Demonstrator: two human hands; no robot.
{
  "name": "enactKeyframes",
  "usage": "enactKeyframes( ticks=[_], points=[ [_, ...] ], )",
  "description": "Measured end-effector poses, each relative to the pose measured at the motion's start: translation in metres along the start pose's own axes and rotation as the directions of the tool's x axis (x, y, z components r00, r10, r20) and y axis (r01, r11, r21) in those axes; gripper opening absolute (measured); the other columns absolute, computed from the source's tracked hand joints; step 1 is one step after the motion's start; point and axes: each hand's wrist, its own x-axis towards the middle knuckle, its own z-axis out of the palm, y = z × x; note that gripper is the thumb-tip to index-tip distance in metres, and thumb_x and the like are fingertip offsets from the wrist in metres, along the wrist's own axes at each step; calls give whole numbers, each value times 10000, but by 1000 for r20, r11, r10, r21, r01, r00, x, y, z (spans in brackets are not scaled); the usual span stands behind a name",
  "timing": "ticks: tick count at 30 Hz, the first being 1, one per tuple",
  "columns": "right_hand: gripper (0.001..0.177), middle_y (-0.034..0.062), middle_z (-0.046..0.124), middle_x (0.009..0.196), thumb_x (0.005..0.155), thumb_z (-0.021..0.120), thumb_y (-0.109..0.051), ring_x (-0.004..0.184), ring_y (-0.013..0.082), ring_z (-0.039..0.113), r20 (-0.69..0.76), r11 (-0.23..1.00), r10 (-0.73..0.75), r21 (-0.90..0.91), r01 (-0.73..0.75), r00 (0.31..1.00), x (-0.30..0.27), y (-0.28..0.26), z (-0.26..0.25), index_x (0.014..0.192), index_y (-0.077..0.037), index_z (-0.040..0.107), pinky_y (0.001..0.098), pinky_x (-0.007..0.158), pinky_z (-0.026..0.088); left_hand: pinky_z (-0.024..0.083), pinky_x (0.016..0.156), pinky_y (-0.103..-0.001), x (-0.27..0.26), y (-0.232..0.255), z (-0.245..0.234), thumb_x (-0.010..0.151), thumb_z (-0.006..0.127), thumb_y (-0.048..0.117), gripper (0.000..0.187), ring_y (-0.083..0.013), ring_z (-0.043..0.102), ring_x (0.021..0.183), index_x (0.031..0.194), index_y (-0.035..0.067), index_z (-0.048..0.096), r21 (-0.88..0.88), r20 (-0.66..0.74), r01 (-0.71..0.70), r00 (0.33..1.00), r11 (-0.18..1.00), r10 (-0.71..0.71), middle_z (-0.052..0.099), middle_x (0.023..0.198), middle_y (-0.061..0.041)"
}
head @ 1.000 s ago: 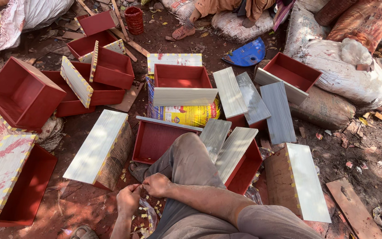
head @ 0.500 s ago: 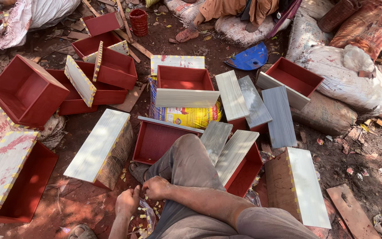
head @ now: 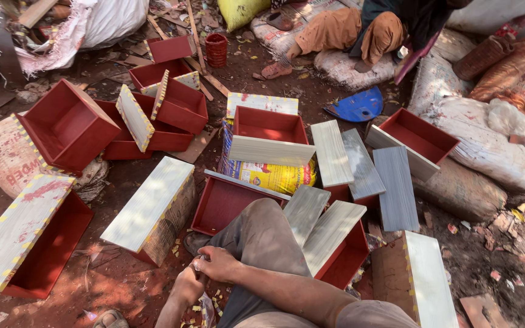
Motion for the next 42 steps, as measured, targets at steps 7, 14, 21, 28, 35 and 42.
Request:
enactKeyframes(
  ticks=[7, 14, 21, 28, 35, 42],
  points=[
    [446, 234, 625, 1183, 1105, 695, -199, 1143, 248, 610, 165, 799, -312, 578, 165, 936, 33, -9, 0, 1299, 167, 530, 387, 1046, 498, 384, 1119, -360, 3, 31, -27, 819, 661, 44, 931, -250, 449, 1405, 1606, 67, 162, -754, -21, -39, 999, 656, 35, 465, 1525, -156],
    [879, 157, 362, 1609, 971, 709, -297, 1498, 211, 363, 218, 846, -150, 534, 11, 964, 40, -52, -34, 1622, -27, 185, 366, 1214, 355, 175, 1237, -406, -9, 73, -46, 758, 640, 86, 1070, -241, 190, 1566, 1634, 149, 29, -936, 0, -7, 1000, 353, 20, 166, 1704, -83],
    [579, 216, 464, 1379, 1040, 764, -289, 1401, 293, 426, 252, 759, -422, 624, 187, 871, 49, -76, -69, 1397, 69, 483, 433, 1250, 337, 116, 1225, -420, -13, 115, -78, 800, 633, 200, 1089, -212, 14, 1581, 1693, 231, 11, -952, -55, -91, 990, 292, 130, -27, 1721, -6],
    [486, 136, 582, 1517, 961, 744, -295, 1607, 302, 250, 468, 850, -517, 379, 366, 717, 77, -104, -90, 1360, -32, 658, 504, 1298, 222, 102, 1249, -502, -3, 123, -89, 886, 646, 326, 900, -339, -39, 1623, 1628, 42, 224, -701, -331, -480, 874, 528, 355, -36, 1750, -188],
    [414, 100, 643, 1427, 960, 710, -374, 1448, 305, 498, 745, 925, -377, 336, 179, 550, 141, -89, -116, 1233, -66, 754, 433, 1219, 365, 223, 1237, -464, 40, 100, -74, 918, 647, 358, 764, -318, 151, 1591, 1557, 33, 384, -633, -324, -450, 893, 631, 312, 100, 1730, -178],
    [336, 116, 734, 1169, 957, 733, -287, 1085, 220, 666, 698, 987, -87, 156, -33, 711, 191, -30, -76, 1156, -19, 773, 350, 963, 527, 177, 1246, -360, 85, 64, -47, 967, 584, 321, 612, -210, 237, 1561, 1519, 70, 500, -735, -279, -235, 960, 636, 33, 378, 1642, -100]
  ],
)
